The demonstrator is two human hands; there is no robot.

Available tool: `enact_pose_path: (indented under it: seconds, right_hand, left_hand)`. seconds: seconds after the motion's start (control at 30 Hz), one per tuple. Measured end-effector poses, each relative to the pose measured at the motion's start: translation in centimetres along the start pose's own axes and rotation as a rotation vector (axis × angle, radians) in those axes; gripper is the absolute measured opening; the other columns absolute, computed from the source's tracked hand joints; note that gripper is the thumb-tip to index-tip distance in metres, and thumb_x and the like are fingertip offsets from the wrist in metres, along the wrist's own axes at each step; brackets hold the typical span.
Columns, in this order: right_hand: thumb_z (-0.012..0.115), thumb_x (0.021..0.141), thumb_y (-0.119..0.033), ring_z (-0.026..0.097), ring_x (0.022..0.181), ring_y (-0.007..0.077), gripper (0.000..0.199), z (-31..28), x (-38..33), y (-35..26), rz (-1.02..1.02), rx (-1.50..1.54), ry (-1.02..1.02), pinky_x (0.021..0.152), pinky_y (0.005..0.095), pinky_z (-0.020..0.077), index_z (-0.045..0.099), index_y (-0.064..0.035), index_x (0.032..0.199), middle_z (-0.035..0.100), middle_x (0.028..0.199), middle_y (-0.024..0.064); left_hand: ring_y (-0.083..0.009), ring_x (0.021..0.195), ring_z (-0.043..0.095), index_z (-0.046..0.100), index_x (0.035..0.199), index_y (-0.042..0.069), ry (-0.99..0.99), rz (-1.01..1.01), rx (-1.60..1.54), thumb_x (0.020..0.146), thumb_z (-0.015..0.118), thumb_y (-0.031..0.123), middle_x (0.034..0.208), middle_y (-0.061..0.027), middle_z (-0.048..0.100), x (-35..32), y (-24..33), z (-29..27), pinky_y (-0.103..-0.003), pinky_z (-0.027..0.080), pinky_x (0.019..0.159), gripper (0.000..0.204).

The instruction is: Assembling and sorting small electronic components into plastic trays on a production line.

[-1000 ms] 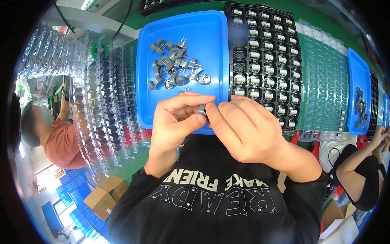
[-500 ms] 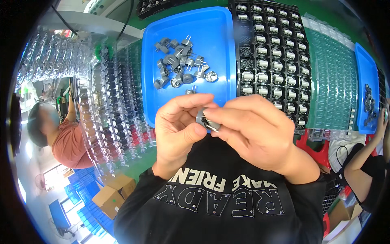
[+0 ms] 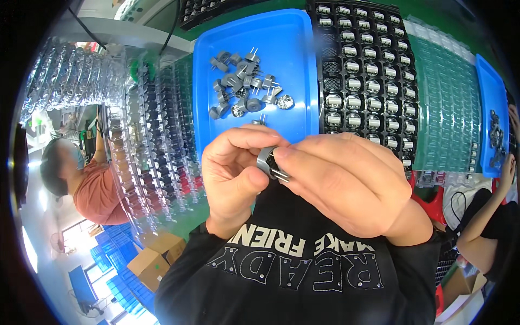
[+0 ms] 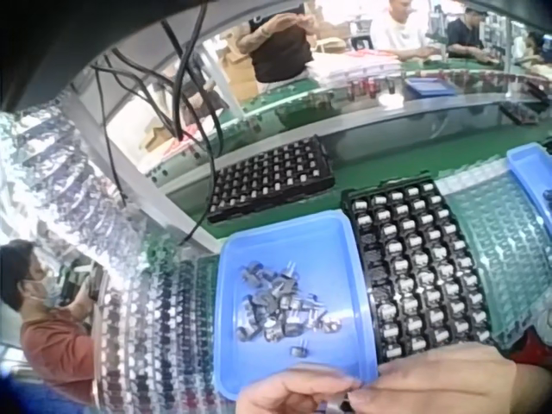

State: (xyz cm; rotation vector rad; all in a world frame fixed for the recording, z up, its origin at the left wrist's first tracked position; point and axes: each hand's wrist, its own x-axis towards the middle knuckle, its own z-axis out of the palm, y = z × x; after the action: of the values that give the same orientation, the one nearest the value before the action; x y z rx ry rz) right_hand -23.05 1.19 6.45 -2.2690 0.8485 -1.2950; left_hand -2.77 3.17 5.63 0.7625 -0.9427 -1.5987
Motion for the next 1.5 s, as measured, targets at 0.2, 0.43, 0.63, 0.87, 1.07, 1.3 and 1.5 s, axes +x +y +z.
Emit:
enact_pose_path:
  seconds: [0.2, 0.43, 0.63, 0.87, 1.07, 1.3, 1.5]
  right_hand:
    - [0.085, 0.07, -0.004, 0.071, 0.078, 0.0253, 0.038, 0.3, 0.1, -0.3, 0.004, 0.013, 0.017, 0.064, 0.0333, 0.0595, 0.074, 0.001, 0.106, 0.071, 0.095, 0.0134]
    - [0.085, 0.069, -0.004, 0.071, 0.078, 0.0244, 0.037, 0.8, 0.1, -0.5, 0.036, 0.019, 0.051, 0.062, 0.0326, 0.0592, 0.075, 0.0006, 0.104, 0.071, 0.094, 0.0127]
    - [0.086, 0.064, -0.003, 0.07, 0.075, 0.024, 0.04, 1.3, 0.0, -0.4, 0.077, 0.003, 0.061, 0.061, 0.0318, 0.0583, 0.075, 0.0002, 0.102, 0.071, 0.092, 0.0126]
    - [0.081, 0.07, -0.003, 0.07, 0.072, 0.0243, 0.033, 1.2, 0.2, 0.2, -0.05, -0.054, 0.039, 0.06, 0.0322, 0.0579, 0.074, 0.0025, 0.101, 0.07, 0.088, 0.0119]
    - [0.087, 0.069, -0.004, 0.073, 0.082, 0.0285, 0.034, 0.7, 0.1, -0.7, -0.002, -0.18, -0.022, 0.066, 0.0335, 0.0581, 0.074, -0.0007, 0.1, 0.072, 0.09, 0.0144]
    - [0.087, 0.076, -0.01, 0.07, 0.082, 0.0227, 0.019, 2.2, -2.1, 0.7, 0.341, 0.271, 0.084, 0.071, 0.032, 0.056, 0.071, -0.0024, 0.084, 0.073, 0.088, 0.0123]
    - [0.076, 0.078, -0.002, 0.067, 0.084, 0.0245, 0.009, 0.3, -1.7, 3.2, 0.438, -0.036, 0.022, 0.074, 0.0323, 0.0526, 0.07, -0.0042, 0.084, 0.069, 0.092, 0.0112]
  left_hand:
    - [-0.0242, 0.101, 0.067, 0.067, 0.112, -0.006, 0.084, -0.065, 0.084, 0.078, 0.089, 0.033, 0.109, -0.0157, 0.068, 0.0, 0.3, 0.0, -0.036, 0.052, 0.091, 0.056]
    - [-0.0249, 0.103, 0.067, 0.067, 0.111, -0.007, 0.082, -0.078, 0.039, 0.079, 0.089, 0.031, 0.108, -0.017, 0.068, 0.1, 0.3, -0.1, -0.036, 0.052, 0.092, 0.055]
    - [-0.0252, 0.104, 0.067, 0.066, 0.112, -0.006, 0.081, -0.054, 0.075, 0.079, 0.089, 0.029, 0.109, -0.0174, 0.069, 0.1, 0.2, -0.5, -0.036, 0.052, 0.092, 0.053]
    - [-0.0244, 0.104, 0.067, 0.066, 0.112, -0.007, 0.079, -0.051, 0.069, 0.08, 0.089, 0.026, 0.11, -0.0177, 0.068, 0.1, -0.4, -0.9, -0.035, 0.052, 0.091, 0.051]
    - [-0.0232, 0.104, 0.067, 0.065, 0.114, -0.006, 0.016, -0.06, 0.022, 0.08, 0.088, 0.019, 0.113, -0.018, 0.067, 0.2, -0.9, -1.2, -0.033, 0.054, 0.088, 0.048]
    - [-0.0232, 0.113, 0.065, 0.064, 0.114, -0.005, -0.058, 0.059, 0.046, 0.085, 0.08, -0.001, 0.12, -0.0177, 0.064, -0.3, -2.7, -2.0, -0.036, 0.056, 0.096, 0.034]
    - [-0.0228, 0.095, 0.07, 0.065, 0.125, 0.003, -0.014, 0.048, 0.983, 0.081, 0.083, 0.008, 0.116, -0.0152, 0.068, 0.2, -2.3, -3.3, -0.034, 0.056, 0.085, 0.048]
